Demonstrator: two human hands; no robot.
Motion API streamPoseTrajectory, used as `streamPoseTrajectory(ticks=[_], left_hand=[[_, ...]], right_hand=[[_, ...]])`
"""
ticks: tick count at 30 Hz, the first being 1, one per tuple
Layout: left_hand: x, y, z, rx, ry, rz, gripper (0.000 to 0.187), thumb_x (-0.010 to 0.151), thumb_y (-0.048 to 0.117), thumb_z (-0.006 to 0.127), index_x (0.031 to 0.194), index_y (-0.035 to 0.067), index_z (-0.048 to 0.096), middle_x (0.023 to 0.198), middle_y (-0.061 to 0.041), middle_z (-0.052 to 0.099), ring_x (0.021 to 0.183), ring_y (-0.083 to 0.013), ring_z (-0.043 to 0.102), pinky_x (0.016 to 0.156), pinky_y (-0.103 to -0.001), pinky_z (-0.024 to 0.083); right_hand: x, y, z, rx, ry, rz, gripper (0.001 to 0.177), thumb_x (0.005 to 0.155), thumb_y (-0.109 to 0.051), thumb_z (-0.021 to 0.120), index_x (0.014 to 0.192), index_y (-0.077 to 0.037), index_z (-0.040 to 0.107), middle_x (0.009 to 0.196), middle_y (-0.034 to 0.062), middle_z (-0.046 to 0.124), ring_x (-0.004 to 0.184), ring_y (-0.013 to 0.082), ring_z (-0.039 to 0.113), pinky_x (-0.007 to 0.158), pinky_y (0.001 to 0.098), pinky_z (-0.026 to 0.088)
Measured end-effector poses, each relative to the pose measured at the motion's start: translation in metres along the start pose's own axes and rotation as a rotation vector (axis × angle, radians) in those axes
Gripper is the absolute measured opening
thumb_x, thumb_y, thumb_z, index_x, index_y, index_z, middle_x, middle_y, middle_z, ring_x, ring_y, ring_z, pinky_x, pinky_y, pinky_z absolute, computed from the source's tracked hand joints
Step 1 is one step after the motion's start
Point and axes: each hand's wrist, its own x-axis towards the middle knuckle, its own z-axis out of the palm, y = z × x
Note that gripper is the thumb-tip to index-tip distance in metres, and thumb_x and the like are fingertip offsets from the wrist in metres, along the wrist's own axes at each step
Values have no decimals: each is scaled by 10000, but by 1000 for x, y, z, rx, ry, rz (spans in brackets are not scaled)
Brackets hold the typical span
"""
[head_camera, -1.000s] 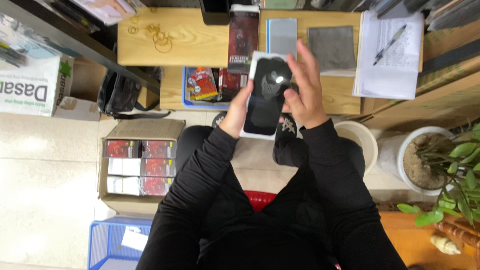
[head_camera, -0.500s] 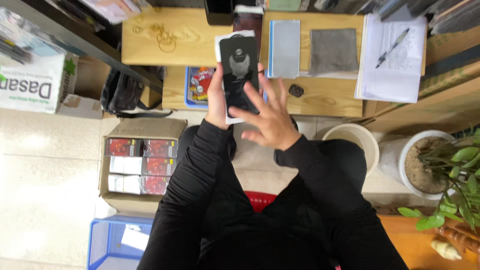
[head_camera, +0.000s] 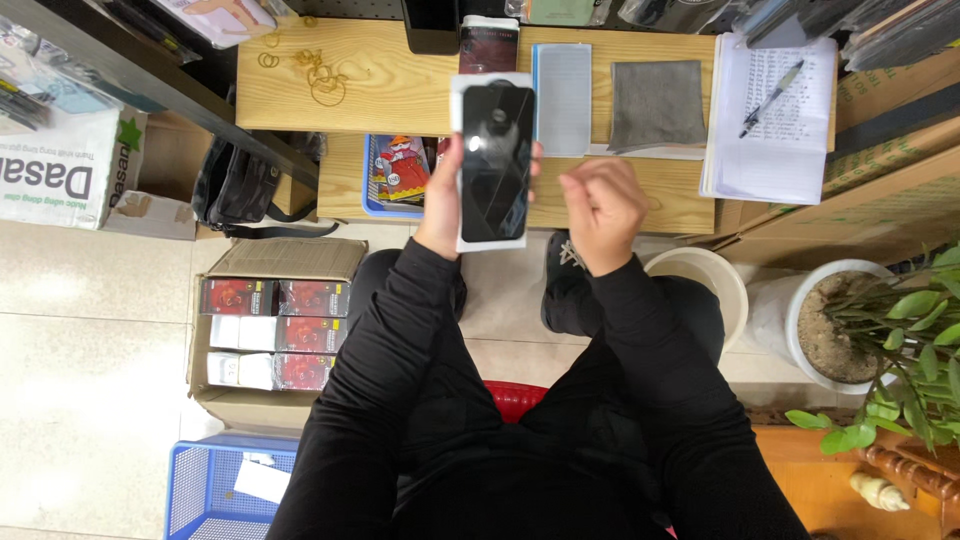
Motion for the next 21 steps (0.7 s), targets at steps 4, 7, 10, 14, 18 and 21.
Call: streamPoseTrajectory(ticks=[4, 7, 10, 14, 18, 21], left_hand=[[0, -23, -18, 37, 13, -20, 607, 955, 517, 578, 1272, 0, 594, 1228, -264, 630, 1088, -414, 656, 917, -580, 551], [3, -30, -43, 432, 156, 0, 578, 960, 376, 514, 1369, -32, 502, 1404, -143, 529, 1303, -204, 509, 1158, -340, 352], [3, -36, -46, 430, 236, -62, 621, 930, 366, 546, 1431, 17, 433, 1464, -83, 460, 1375, -154, 411, 1194, -311, 293], [-1, -28, -32, 363, 68, -18, 484, 989, 357, 516, 1326, 10, 545, 1344, -120, 569, 1236, -197, 540, 1102, -343, 396], [-3, -16, -19, -27, -27, -89, 506, 996, 356, 549, 1333, -21, 552, 1305, -193, 608, 1167, -279, 620, 1044, -362, 479], [17, -10, -73, -93, -20, -113, 619, 942, 493, 569, 1343, 24, 529, 1344, -212, 582, 1103, -378, 657, 961, -466, 544]], right_hand=[[24, -9, -13, -20, -123, -36, 397, 974, -200, 682, 1286, 22, 576, 1237, 200, 575, 1167, 370, 549, 946, 519, 439], [27, -8, -16, -83, -308, -16, 467, 1085, -260, 475, 1524, -165, 348, 1570, 153, 304, 1461, 371, 292, 1218, 571, 303], [26, -4, -14, -141, -290, -31, 535, 1102, -524, 267, 1555, -242, 298, 1616, 119, 229, 1514, 360, 242, 1268, 574, 223], [13, -3, -4, -220, -328, -74, 573, 1048, -623, 202, 1535, -351, 332, 1646, 98, 152, 1540, 390, 112, 1268, 632, 163], [-3, -17, 13, -303, -430, -156, 646, 992, -694, 191, 1497, -372, 434, 1642, 60, 140, 1526, 406, 65, 1215, 704, 121], [-11, -23, 32, -184, -412, -252, 614, 959, -698, 272, 1402, -391, 566, 1623, 107, 195, 1488, 407, -5, 1110, 697, 35]])
